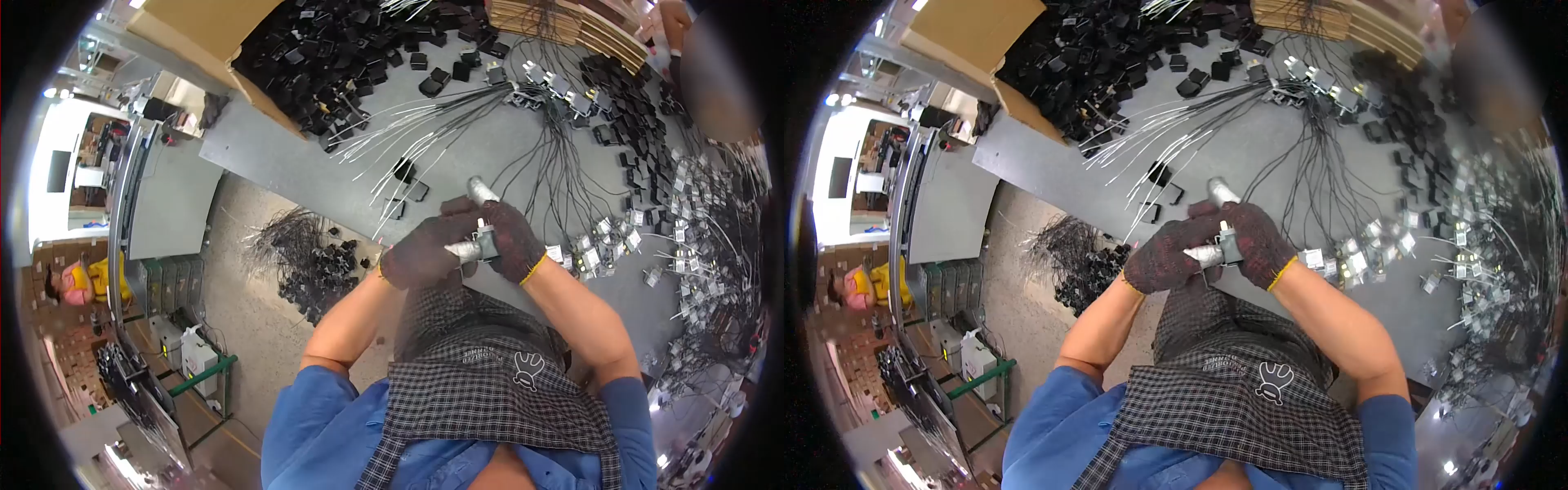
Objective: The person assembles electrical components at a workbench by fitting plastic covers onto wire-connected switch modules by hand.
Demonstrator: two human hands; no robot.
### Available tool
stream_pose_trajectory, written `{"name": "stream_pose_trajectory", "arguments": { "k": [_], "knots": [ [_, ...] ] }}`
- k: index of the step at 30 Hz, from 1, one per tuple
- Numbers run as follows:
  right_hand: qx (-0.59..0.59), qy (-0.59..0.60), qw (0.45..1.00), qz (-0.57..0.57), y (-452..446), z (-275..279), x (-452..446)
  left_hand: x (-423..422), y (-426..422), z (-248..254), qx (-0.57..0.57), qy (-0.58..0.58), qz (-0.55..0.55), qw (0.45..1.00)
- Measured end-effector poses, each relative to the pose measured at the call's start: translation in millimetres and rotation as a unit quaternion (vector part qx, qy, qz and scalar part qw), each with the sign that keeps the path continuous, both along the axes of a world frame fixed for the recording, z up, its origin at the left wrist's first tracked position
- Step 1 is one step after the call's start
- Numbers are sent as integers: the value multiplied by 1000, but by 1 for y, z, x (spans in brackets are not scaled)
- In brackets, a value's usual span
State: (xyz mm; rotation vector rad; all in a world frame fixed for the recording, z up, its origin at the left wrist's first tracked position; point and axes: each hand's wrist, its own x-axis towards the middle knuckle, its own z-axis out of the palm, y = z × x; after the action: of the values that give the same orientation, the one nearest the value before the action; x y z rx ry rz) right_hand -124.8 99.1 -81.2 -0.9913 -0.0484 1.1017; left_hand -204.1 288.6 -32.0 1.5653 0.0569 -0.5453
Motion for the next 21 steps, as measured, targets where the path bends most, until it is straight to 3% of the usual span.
{"name": "stream_pose_trajectory", "arguments": {
  "k": [3,5,6,7,9,11,13,15,17,18,19,20,21],
  "knots": [
    [-56,-55,997,-5,7,-12,9,0,4,-10,30,4,2,1000],
    [-172,-286,940,-74,19,-29,10,-9,9,-39,67,-63,96,991],
    [-165,-228,954,-101,29,-30,9,-13,16,-59,124,-226,151,954],
    [-161,-229,955,-101,30,-27,9,-16,22,-62,127,-228,152,953],
    [-120,-62,985,-105,33,-19,11,-20,37,-64,458,-235,154,843],
    [-134,-65,984,-95,41,-18,10,-24,42,-65,472,-285,173,816],
    [-146,-71,983,-87,48,-18,11,-15,50,-77,582,-329,179,721],
    [-132,-105,981,-94,48,-26,10,-3,53,-92,580,-339,199,714],
    [-122,-113,982,-95,48,-31,14,17,57,-103,558,-316,195,742],
    [-134,-134,977,-101,42,-36,15,24,68,-127,605,-451,124,644],
    [-136,-158,973,-96,46,-41,15,37,62,-124,517,-375,163,752],
    [-158,-180,968,-82,52,-26,15,48,64,-141,484,-383,153,772],
    [-180,-206,960,-66,54,-10,15,40,52,-114,532,-409,194,716]
  ]
}}
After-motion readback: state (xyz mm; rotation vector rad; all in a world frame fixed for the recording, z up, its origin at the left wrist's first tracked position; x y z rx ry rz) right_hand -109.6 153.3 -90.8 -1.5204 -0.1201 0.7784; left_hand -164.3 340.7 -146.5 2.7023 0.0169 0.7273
